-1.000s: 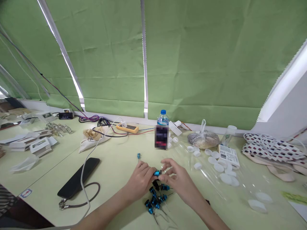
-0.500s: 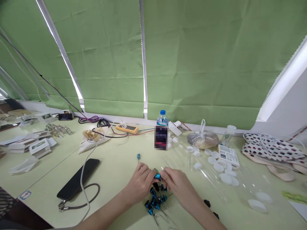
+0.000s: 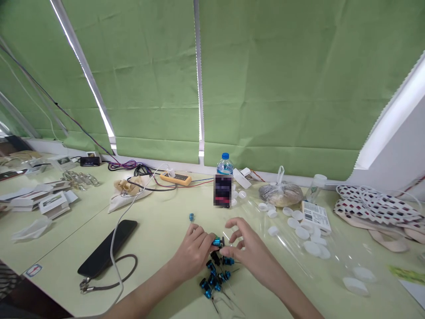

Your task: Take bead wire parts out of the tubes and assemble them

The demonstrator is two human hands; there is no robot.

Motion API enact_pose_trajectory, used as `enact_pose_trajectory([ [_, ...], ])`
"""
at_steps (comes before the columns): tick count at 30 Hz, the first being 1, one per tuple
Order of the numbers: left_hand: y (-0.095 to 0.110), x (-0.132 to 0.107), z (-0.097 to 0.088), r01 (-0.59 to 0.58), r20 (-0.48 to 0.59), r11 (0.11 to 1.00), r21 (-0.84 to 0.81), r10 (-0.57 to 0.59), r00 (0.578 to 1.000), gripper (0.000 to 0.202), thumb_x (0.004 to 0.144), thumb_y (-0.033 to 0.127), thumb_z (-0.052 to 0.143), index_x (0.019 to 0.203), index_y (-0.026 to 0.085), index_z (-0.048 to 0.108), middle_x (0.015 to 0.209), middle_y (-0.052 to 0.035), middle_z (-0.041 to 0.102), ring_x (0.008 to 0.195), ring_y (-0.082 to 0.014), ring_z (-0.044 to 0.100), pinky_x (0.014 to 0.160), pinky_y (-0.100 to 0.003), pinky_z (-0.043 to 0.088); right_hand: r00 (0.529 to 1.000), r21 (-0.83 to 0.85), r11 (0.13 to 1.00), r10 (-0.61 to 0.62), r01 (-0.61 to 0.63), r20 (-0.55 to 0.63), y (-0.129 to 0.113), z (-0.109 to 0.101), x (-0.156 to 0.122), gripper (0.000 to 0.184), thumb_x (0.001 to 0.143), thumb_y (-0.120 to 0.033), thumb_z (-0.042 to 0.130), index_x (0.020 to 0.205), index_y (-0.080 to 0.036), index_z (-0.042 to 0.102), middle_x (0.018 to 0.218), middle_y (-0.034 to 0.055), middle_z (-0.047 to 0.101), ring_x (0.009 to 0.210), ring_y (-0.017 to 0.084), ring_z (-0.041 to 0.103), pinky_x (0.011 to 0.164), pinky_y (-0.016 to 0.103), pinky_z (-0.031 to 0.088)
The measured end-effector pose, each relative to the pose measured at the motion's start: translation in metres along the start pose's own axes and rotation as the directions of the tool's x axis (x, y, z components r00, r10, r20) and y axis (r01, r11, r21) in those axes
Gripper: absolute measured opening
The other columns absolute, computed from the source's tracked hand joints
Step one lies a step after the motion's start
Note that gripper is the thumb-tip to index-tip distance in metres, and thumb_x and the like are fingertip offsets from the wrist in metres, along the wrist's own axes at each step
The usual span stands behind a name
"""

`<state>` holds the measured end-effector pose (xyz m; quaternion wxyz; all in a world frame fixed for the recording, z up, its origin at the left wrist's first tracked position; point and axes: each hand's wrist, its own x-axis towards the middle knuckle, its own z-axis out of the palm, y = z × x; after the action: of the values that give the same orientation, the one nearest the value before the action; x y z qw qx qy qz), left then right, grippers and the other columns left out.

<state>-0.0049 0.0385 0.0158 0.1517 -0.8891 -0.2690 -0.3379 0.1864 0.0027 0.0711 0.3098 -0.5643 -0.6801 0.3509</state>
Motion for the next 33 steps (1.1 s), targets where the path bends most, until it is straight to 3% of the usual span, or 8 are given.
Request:
enact_pose_trajectory([
  [5,0.002,-0.002,0.002,-0.027,0.001,1.000,0.003,0.027,1.000,0.013,0.092,0.017,0.045,0.088,0.011,0.055,0.067,-0.0047,0.052,0.065,-0.0181,0.040,0.068,-0.036,0.033,0.998,-0.023,0.999,-0.027,0.029,0.058,0.001,0.001,0.000,0.034,0.092,-0.043,0.042,0.068,-0.022,0.053,0.066,-0.0011,0.059,0.061,0.015,0.055,0.060,0.027,0.043],
  [7,0.001,-0.003,0.002,-0.031,-0.001,0.999,0.012,0.031,1.000,0.011,0.091,0.016,0.045,0.089,0.011,0.055,0.067,-0.0046,0.052,0.065,-0.0183,0.041,0.068,-0.036,0.033,0.998,-0.024,0.999,-0.033,0.035,0.057,0.000,0.000,0.000,0.013,0.085,-0.037,0.055,0.082,-0.024,0.055,0.078,-0.0013,0.061,0.069,0.016,0.057,0.064,0.026,0.044],
  [10,-0.003,-0.004,0.002,-0.033,-0.020,0.999,0.028,0.033,0.999,0.012,0.092,0.016,0.045,0.091,0.011,0.055,0.067,-0.0045,0.052,0.065,-0.0183,0.043,0.068,-0.035,0.033,1.000,-0.033,0.999,-0.006,0.006,0.014,0.002,-0.001,0.000,0.026,0.080,-0.034,0.062,0.103,-0.027,0.052,0.090,-0.0001,0.061,0.074,0.017,0.057,0.063,0.025,0.044],
  [16,-0.005,-0.005,0.003,-0.053,-0.035,0.996,0.071,0.055,0.998,0.014,0.093,0.019,0.044,0.093,0.010,0.056,0.070,-0.0048,0.054,0.066,-0.0181,0.045,0.070,-0.037,0.034,0.996,-0.037,0.999,-0.034,0.038,0.086,0.004,0.006,-0.001,0.040,0.094,-0.046,0.036,0.067,-0.021,0.051,0.064,-0.0013,0.057,0.060,0.015,0.054,0.059,0.025,0.041],
  [20,-0.005,-0.006,0.004,-0.050,-0.068,0.993,0.104,0.057,0.996,0.013,0.092,0.016,0.045,0.093,0.009,0.056,0.067,-0.0041,0.053,0.064,-0.0175,0.042,0.068,-0.036,0.033,0.995,-0.037,0.998,-0.050,0.054,0.088,0.003,0.005,-0.005,0.023,0.085,-0.045,0.057,0.090,-0.024,0.053,0.082,-0.0019,0.059,0.073,0.016,0.055,0.062,0.023,0.041],
  [25,-0.001,-0.006,0.000,-0.111,-0.064,0.986,0.123,0.120,0.991,0.014,0.092,0.020,0.048,0.090,0.009,0.057,0.071,-0.0053,0.055,0.064,-0.0168,0.041,0.067,-0.037,0.032,0.988,-0.015,0.999,-0.025,0.028,0.152,0.010,0.012,-0.003,0.046,0.097,-0.049,0.025,0.068,-0.021,0.048,0.062,-0.0019,0.054,0.055,0.014,0.051,0.055,0.025,0.039],
  [30,0.001,-0.006,-0.003,-0.088,-0.061,0.986,0.141,0.097,0.993,0.010,0.089,0.017,0.049,0.089,0.009,0.057,0.068,-0.0045,0.053,0.065,-0.0173,0.041,0.067,-0.037,0.031,0.994,-0.039,0.996,-0.074,0.078,0.076,0.008,0.007,-0.002,0.020,0.085,-0.040,0.058,0.097,-0.025,0.051,0.092,-0.0002,0.058,0.078,0.016,0.055,0.064,0.025,0.042],
  [33,0.002,-0.006,-0.004,-0.092,-0.069,0.986,0.136,0.102,0.992,0.013,0.091,0.019,0.049,0.093,0.008,0.057,0.068,-0.0047,0.054,0.065,-0.0170,0.041,0.067,-0.037,0.031,0.998,-0.030,0.999,-0.028,0.030,0.062,0.005,0.004,-0.004,0.024,0.089,-0.047,0.050,0.097,-0.024,0.052,0.090,0.0011,0.059,0.071,0.016,0.055,0.060,0.026,0.042],
])
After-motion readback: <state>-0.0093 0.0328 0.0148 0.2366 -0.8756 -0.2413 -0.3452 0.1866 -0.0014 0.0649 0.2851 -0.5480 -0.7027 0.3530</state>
